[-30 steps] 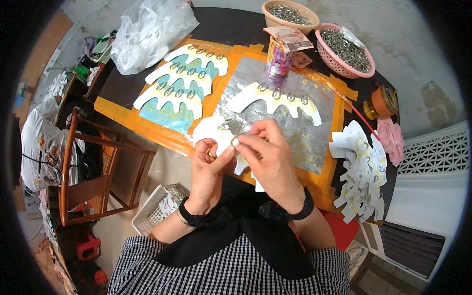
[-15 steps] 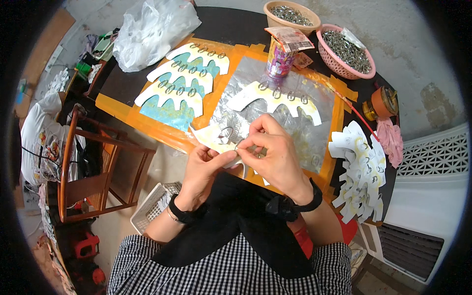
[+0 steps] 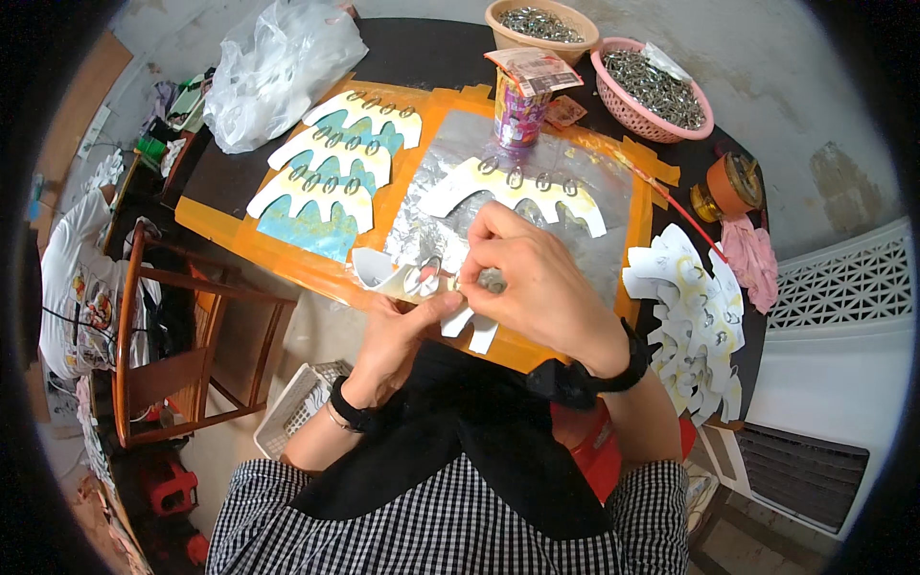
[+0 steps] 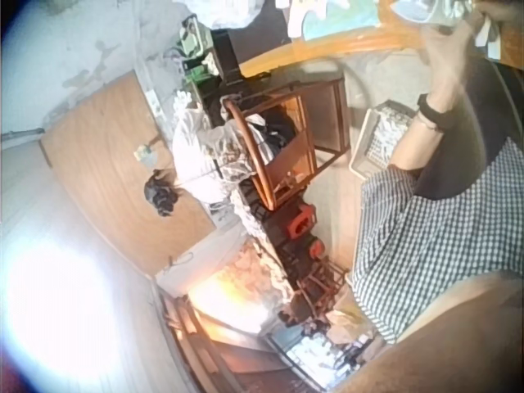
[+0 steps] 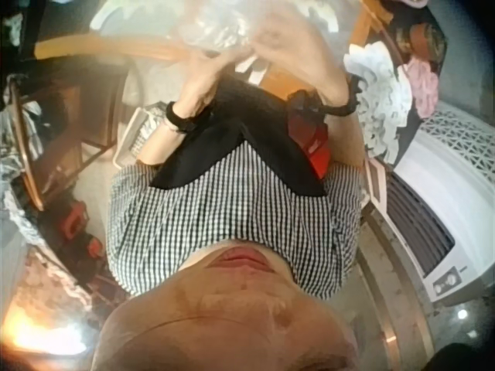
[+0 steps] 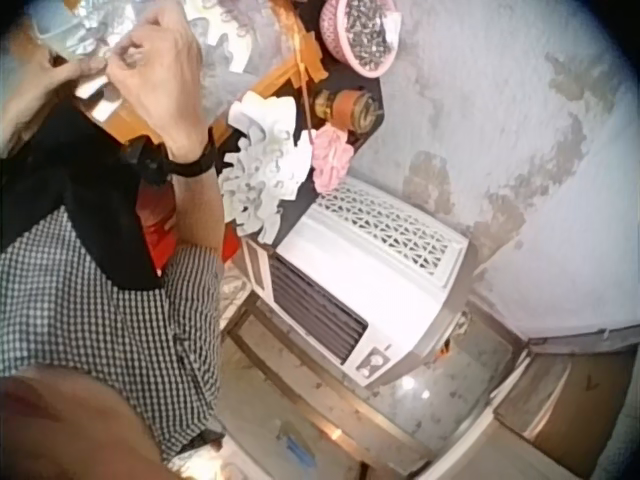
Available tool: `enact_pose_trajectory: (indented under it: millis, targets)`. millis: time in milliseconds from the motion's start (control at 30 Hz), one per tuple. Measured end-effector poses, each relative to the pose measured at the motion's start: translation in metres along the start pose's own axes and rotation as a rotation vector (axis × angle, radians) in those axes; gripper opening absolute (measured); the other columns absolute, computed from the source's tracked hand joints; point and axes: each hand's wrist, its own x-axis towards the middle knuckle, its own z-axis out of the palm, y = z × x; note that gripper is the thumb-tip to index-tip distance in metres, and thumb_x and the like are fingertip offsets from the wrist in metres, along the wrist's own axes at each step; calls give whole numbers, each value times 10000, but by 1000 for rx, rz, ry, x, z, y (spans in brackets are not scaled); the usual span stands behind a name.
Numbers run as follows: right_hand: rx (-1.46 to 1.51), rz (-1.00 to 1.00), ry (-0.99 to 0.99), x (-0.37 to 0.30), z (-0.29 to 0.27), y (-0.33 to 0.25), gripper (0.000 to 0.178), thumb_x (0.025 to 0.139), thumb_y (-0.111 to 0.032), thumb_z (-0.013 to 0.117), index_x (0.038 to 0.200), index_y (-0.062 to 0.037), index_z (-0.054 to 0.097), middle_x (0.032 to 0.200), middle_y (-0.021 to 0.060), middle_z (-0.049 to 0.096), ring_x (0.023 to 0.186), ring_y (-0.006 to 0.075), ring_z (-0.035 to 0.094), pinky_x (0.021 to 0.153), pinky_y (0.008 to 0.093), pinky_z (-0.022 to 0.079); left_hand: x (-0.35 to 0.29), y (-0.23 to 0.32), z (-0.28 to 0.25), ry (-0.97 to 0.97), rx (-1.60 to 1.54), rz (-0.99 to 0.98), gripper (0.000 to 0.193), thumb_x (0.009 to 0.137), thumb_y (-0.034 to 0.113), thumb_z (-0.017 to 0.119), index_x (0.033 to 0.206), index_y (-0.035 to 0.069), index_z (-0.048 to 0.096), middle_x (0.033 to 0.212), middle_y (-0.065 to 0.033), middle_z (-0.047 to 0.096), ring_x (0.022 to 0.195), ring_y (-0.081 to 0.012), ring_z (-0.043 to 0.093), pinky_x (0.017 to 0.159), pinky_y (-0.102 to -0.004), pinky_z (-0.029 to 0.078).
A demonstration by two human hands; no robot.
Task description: Assembling and attaching buckles/fasteners to leather shoe upper components.
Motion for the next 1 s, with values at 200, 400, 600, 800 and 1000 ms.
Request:
enact_pose_trajectory:
  millis: [200,400,600,800,1000]
  targets:
    - [-134,-42,91,-6,23,-1,136,772,-26,725,847,3,616,963,114,558,853,304,613,741,401,510,15,-4,-4,41,26,24,217,946,67,712,1142,-13,664,985,-62,734,881,-116,699,761,-289,578]
    - [-258,-339,280,-16,35,10,224,723,52,737,906,-12,626,1028,111,575,958,302,627,796,411,527,7,-5,-6,-2,-137,47,170,961,52,691,1115,-12,659,950,-53,720,851,-115,692,781,-299,596]
    - [-24,-133,391,-26,37,7,175,811,66,726,947,-2,639,1164,135,548,993,244,637,804,376,527,1,-3,18,8,-316,59,130,981,64,680,1091,-3,663,969,-50,714,884,-123,697,826,-284,600]
    - [58,-61,21,-22,-4,11,85,886,20,686,936,4,619,1187,118,537,975,205,621,766,324,519,-4,-2,-8,-237,-189,-158,354,974,103,703,1287,-9,580,1142,-94,715,1007,-157,703,893,-310,593]
    - [167,95,-168,-23,0,63,77,931,-39,662,935,14,607,1122,107,519,919,214,589,774,314,495,-13,44,-49,-750,484,-590,432,948,187,762,1292,-17,599,1029,-83,738,810,-110,689,691,-262,541]
